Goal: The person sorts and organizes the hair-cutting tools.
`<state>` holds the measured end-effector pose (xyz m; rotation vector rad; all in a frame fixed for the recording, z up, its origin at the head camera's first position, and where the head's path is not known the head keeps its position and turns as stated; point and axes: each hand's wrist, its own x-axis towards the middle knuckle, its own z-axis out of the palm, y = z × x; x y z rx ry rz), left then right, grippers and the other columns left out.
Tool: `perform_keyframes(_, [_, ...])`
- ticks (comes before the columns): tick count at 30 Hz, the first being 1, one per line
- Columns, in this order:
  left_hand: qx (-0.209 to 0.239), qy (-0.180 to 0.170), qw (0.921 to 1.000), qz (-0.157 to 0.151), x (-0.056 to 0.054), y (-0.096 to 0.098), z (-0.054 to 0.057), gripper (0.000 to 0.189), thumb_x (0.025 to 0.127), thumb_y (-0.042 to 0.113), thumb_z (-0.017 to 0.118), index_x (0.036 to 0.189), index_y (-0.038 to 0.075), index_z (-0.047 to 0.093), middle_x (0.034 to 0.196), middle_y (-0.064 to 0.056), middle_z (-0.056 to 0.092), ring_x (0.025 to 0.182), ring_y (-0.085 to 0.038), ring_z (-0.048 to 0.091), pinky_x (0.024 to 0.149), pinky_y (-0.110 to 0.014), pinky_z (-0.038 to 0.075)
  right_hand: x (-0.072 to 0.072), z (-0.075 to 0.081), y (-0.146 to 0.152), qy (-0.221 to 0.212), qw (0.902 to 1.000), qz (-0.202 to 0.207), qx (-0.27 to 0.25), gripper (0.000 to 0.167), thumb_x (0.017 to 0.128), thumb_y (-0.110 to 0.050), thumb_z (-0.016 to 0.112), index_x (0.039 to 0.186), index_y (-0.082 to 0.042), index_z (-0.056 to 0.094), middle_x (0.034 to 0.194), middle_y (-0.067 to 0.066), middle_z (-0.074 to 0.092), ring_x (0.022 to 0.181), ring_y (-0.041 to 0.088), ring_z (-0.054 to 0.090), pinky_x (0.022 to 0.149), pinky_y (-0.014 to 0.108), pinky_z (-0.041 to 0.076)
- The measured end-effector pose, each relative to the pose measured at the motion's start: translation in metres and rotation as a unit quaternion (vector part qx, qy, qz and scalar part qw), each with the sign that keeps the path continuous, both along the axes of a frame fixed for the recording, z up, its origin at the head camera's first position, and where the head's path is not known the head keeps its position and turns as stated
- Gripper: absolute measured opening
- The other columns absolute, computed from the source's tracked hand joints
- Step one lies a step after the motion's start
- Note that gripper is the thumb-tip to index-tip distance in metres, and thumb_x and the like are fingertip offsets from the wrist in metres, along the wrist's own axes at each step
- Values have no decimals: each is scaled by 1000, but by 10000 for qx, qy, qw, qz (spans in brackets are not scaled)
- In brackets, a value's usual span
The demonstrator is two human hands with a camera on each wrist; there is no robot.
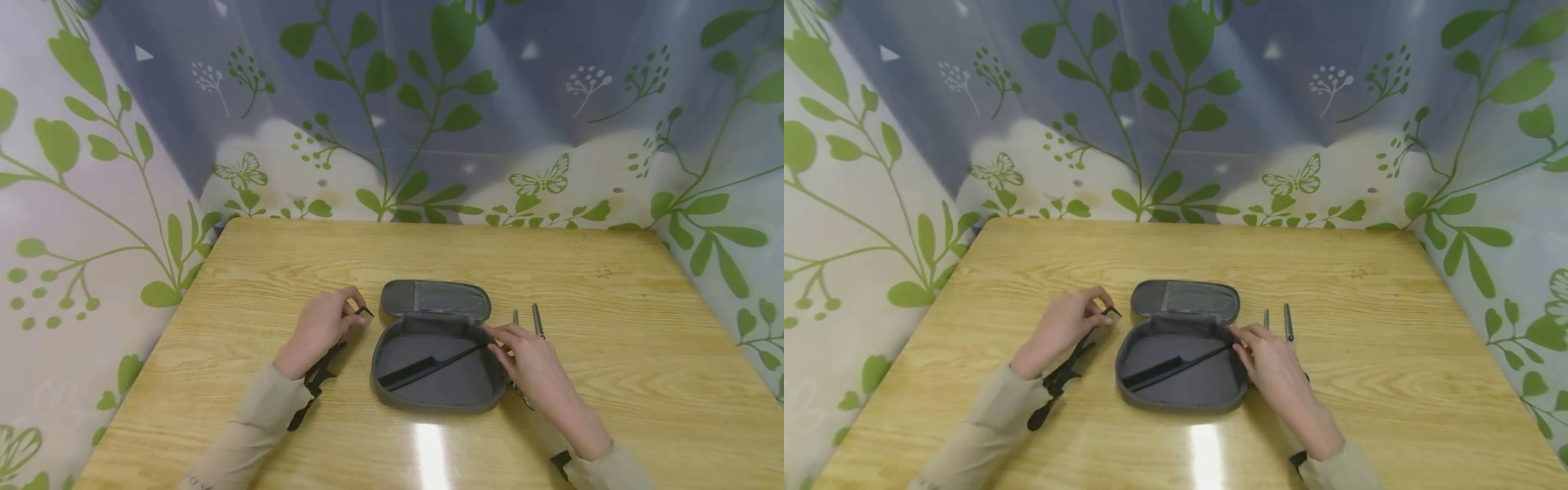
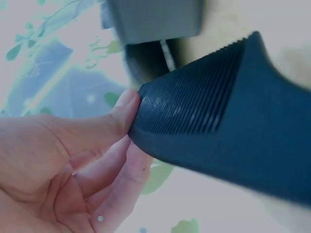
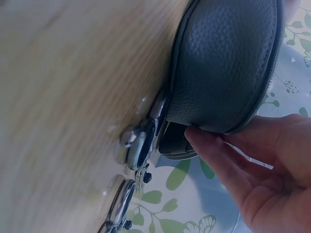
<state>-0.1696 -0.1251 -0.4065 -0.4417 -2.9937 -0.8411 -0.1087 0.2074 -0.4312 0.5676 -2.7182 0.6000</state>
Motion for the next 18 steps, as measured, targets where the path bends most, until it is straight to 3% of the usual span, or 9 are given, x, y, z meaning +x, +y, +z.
perform_keyframes(5, [282,369,9987,193,5,-8,27,22,88,17,80,105,6,72,86,-9,76,72,-22,71,61,-36,55,1,0,0,-57,9998,-51,176,33,88,-5,78,120,0,74,103,11,73,66,13,64,50,21,44])
perform_keyframes(9, [567,744,9952,278,7,-10,42,27,91,17,76,115,6,73,90,-11,77,83,-28,74,63,-38,55,2,1,1,-145,9994,-127,289,33,88,-6,78,120,-1,74,105,11,73,64,11,61,49,21,42])
perform_keyframes(13, [995,841,9910,308,8,-6,50,28,95,19,73,121,8,71,93,-10,77,83,-27,74,61,-36,54,2,5,1,-221,9990,-171,342,32,89,-9,78,120,-2,74,106,11,74,63,12,59,50,24,43])
perform_keyframes(18, [1920,517,9795,306,10,4,50,26,98,17,69,122,7,65,96,-11,77,82,-25,73,64,-33,58,-2,13,0,-112,9993,-191,305,35,93,-15,75,124,-1,71,111,16,73,76,27,69,58,38,54])
